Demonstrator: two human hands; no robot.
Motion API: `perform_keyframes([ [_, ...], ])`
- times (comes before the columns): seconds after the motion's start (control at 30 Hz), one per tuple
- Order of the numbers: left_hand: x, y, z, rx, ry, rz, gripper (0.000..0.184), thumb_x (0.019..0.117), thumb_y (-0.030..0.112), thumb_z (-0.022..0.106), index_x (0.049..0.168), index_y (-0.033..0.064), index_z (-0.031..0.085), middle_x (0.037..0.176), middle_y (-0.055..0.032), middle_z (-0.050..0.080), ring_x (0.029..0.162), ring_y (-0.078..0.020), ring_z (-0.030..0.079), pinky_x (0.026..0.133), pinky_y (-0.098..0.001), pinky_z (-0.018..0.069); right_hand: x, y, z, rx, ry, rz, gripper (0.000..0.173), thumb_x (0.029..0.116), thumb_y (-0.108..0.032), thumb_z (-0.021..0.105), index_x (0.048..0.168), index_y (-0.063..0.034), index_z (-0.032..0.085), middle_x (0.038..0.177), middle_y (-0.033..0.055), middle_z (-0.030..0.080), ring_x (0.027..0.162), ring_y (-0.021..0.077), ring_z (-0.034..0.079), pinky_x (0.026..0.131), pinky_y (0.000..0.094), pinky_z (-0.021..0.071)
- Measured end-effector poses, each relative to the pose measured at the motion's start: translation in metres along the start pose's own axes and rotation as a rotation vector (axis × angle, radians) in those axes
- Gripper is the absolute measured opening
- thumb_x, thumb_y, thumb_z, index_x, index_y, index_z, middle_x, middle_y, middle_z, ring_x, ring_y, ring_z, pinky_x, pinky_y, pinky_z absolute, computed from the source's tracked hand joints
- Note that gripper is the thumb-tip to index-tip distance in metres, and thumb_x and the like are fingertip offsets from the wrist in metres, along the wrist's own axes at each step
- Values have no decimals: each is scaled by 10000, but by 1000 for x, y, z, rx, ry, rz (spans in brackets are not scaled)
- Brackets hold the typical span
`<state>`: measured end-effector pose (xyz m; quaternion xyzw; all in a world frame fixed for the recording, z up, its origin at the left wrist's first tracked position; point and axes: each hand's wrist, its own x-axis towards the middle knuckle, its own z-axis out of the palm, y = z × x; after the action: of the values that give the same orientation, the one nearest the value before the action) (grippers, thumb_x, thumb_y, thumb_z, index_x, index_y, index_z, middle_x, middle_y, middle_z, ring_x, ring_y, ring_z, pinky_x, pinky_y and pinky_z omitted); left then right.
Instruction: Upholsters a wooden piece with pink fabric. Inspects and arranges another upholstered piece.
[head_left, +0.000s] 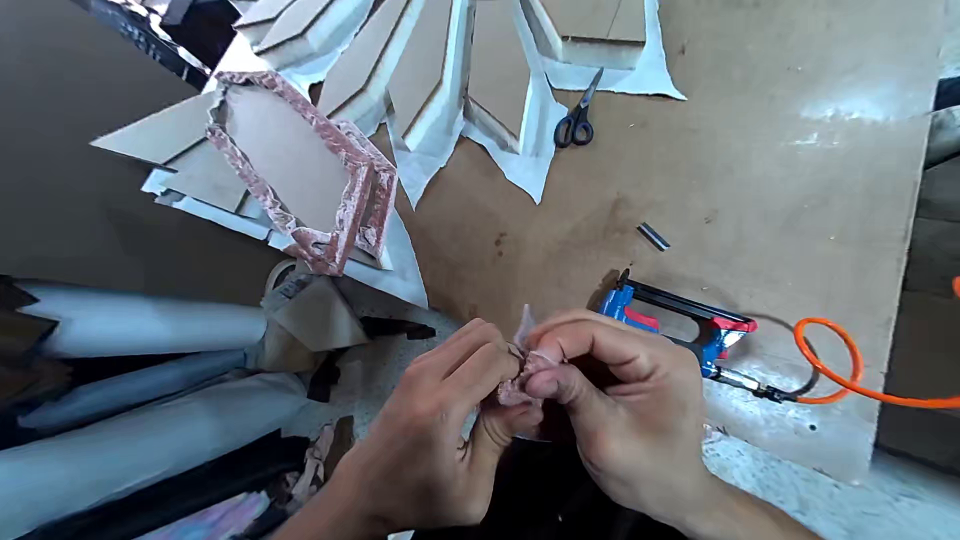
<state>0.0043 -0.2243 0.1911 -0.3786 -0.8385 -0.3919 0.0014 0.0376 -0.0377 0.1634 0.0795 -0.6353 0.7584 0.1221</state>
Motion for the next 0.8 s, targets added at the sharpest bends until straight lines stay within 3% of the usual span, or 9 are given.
perform_keyframes([
  [0.13, 23, 8, -18, 123, -136, 21, 223, 970, 285, 622, 794, 149, 618, 785, 76, 547, 723, 5, 536, 583, -160, 447, 12, 0, -5, 52, -53, 129, 56, 889, -77, 773, 864, -56, 728, 881, 52, 724, 728, 131, 690, 601, 258, 601],
  [0.23, 36, 15, -29, 167, -265, -2, 223, 934, 292, 635, 729, 204, 618, 699, 130, 530, 633, 41, 506, 513, -154, 402, 17, 5, -19, 60, -195, 43, 47, 886, -68, 769, 862, -49, 733, 918, 48, 724, 807, 131, 702, 679, 266, 617],
  [0.37, 43, 21, -37, 171, -383, -103, 305, 937, 305, 638, 640, 236, 621, 616, 159, 525, 540, 62, 479, 443, -156, 369, 12, 36, -70, -471, -116, -156, 133, 1004, -203, 664, 1010, -89, 731, 976, -19, 717, 859, 72, 689, 742, 258, 606],
  [0.4, 46, 19, -40, 144, -418, -136, 335, 943, 318, 646, 619, 239, 613, 594, 156, 529, 521, 56, 484, 426, -165, 372, 5, 51, -92, -713, -69, -121, 161, 999, -252, 669, 1022, -106, 733, 969, -17, 715, 867, 90, 694, 759, 299, 606],
  [0.47, 53, 13, -45, 66, -485, -193, 380, 960, 342, 657, 599, 230, 623, 562, 139, 527, 495, 35, 484, 405, -185, 364, -15, 87, -132, -1018, -102, 69, 279, 941, -308, 741, 1064, -60, 716, 1002, 119, 701, 920, 299, 699, 780, 526, 588],
  [0.57, 62, 0, -49, -68, -599, -303, 337, 952, 369, 704, 651, 219, 707, 599, 115, 606, 515, 10, 544, 413, -192, 425, -41, 135, -158, -1223, -279, 393, 722, 716, -291, 953, 1294, -12, 622, 1227, 291, 599, 1090, 536, 603, 769, 690, 550],
  [0.63, 63, -7, -49, -155, -642, -471, 313, 894, 388, 770, 648, 204, 712, 599, 78, 629, 514, -27, 563, 424, -215, 445, -41, 147, -153, -1405, -366, 493, 911, 622, -272, 1006, 1370, -19, 552, 1305, 308, 525, 1045, 548, 609, 695, 639, 573],
  [0.73, 57, -16, -46, -393, -579, -766, 313, 807, 277, 877, 641, 101, 677, 581, -39, 626, 499, -100, 561, 455, -245, 455, -24, 148, -157, -1468, -486, 528, 821, 655, -336, 981, 1302, -36, 573, 1264, 263, 546, 836, 438, 682, 659, 578, 595],
  [0.8, 49, -19, -45, -483, -527, -836, 303, 805, 257, 882, 660, 92, 673, 609, -47, 643, 532, -103, 583, 496, -241, 474, -9, 136, -164, -1396, -522, 573, 673, 715, -344, 907, 1248, -48, 621, 1154, 221, 637, 894, 419, 684, 723, 616, 570],
])
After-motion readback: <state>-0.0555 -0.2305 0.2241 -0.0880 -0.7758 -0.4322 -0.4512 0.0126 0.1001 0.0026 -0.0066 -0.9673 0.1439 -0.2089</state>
